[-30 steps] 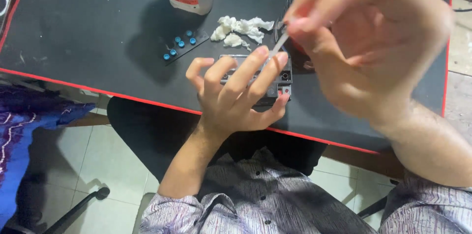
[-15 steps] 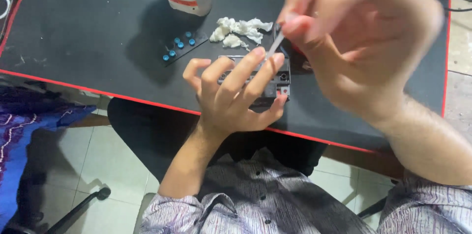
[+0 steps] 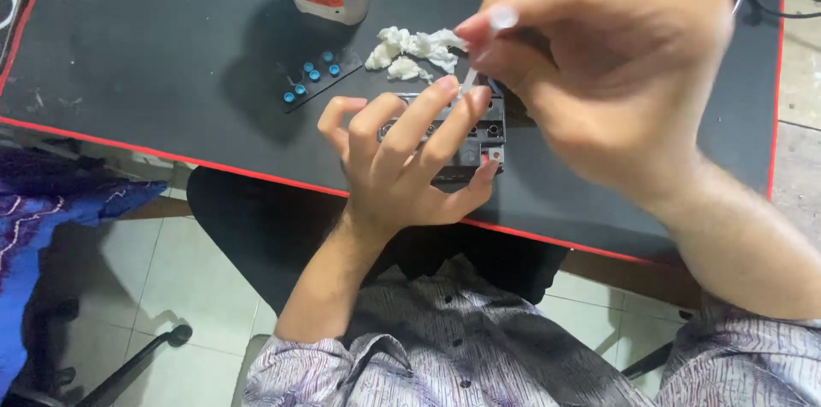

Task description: Using a syringe to fill the individual cells of a lead-acid battery with electrolyte liquid.

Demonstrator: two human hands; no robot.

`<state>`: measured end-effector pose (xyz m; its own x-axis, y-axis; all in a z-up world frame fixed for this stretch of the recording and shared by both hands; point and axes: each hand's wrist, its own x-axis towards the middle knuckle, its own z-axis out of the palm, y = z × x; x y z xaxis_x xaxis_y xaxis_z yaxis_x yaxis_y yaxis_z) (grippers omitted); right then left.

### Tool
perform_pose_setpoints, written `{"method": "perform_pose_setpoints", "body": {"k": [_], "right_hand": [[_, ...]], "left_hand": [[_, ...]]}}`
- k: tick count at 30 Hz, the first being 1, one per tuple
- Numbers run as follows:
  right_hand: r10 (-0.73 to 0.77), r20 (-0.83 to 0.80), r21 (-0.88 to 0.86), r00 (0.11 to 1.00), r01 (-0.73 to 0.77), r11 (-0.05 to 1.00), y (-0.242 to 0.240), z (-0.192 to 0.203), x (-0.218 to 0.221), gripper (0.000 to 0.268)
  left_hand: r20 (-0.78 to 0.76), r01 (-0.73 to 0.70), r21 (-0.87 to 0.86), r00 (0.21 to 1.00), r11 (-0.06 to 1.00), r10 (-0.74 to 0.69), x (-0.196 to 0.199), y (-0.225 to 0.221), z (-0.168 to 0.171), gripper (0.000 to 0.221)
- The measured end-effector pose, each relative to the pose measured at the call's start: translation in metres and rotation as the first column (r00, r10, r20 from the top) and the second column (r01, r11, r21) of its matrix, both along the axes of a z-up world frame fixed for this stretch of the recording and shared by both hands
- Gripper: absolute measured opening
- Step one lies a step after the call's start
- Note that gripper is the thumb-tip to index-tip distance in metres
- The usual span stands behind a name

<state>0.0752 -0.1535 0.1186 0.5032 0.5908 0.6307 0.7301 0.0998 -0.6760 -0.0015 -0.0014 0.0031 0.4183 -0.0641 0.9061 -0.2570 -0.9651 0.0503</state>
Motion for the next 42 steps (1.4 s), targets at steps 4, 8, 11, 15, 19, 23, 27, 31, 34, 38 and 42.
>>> {"method": "perform_pose_setpoints", "body": {"k": [4,8,11,15,19,23,27,31,34,38,42], "right_hand": [[0.013,-0.024,0.008,1.0,-0.013,1.0,0.002,-0.004,-0.001,0.018],[0.002,-0.025,-0.011,1.0,-0.003,1.0,0.003,-0.003,0.003,0.016],[-0.01,-0.03,-0.016,1.0,0.009,1.0,0.0,-0.007,0.002,0.015],[0.039,-0.055,-0.05,0.998,-0.042,0.998,0.002,0.001,0.003,0.014],[0.007,-0.069,0.05,0.998,-0.004,0.999,-0.002,-0.004,-0.001,0.013],[-0.017,-0.043,-0.001,0.999,0.017,1.0,-0.001,0.0,-0.004,0.007],[-0.045,-0.007,0.037,0.999,0.045,0.998,0.001,-0.006,-0.003,0.01],[-0.047,0.009,-0.046,0.999,0.047,0.998,0.003,-0.004,-0.004,0.009],[-0.074,0.031,0.016,0.997,0.074,0.997,0.003,-0.003,-0.004,0.008],[-0.089,0.054,-0.012,0.995,0.09,0.996,-0.003,0.0,-0.01,0.008],[-0.094,0.072,-0.063,0.993,0.099,0.993,0.004,0.001,-0.007,0.012]], "left_hand": [[0.004,0.011,0.004,1.0,1.0,-0.011,0.0,0.0,-0.002,0.039],[0.025,0.022,0.0,0.999,1.0,-0.022,0.004,0.003,-0.003,0.037],[0.006,0.017,0.0,1.0,1.0,-0.017,-0.001,0.001,-0.001,0.037],[0.003,0.009,0.004,1.0,1.0,-0.009,0.002,0.003,-0.004,0.042],[0.022,0.008,-0.003,1.0,1.0,-0.008,0.002,0.0,0.001,0.036],[0.015,0.005,0.001,1.0,1.0,-0.005,0.001,0.0,0.001,0.035],[0.005,0.004,-0.004,1.0,1.0,-0.004,0.002,0.0,0.0,0.036],[0.011,0.05,-0.016,0.999,0.999,-0.05,0.0,0.003,-0.006,0.039],[0.018,0.129,-0.077,0.992,0.989,-0.128,0.003,0.004,-0.005,0.041],[0.011,0.124,-0.063,0.992,0.99,-0.124,-0.002,0.002,-0.006,0.042],[-0.004,0.112,-0.07,0.994,0.991,-0.112,-0.001,0.003,-0.004,0.044]]}}
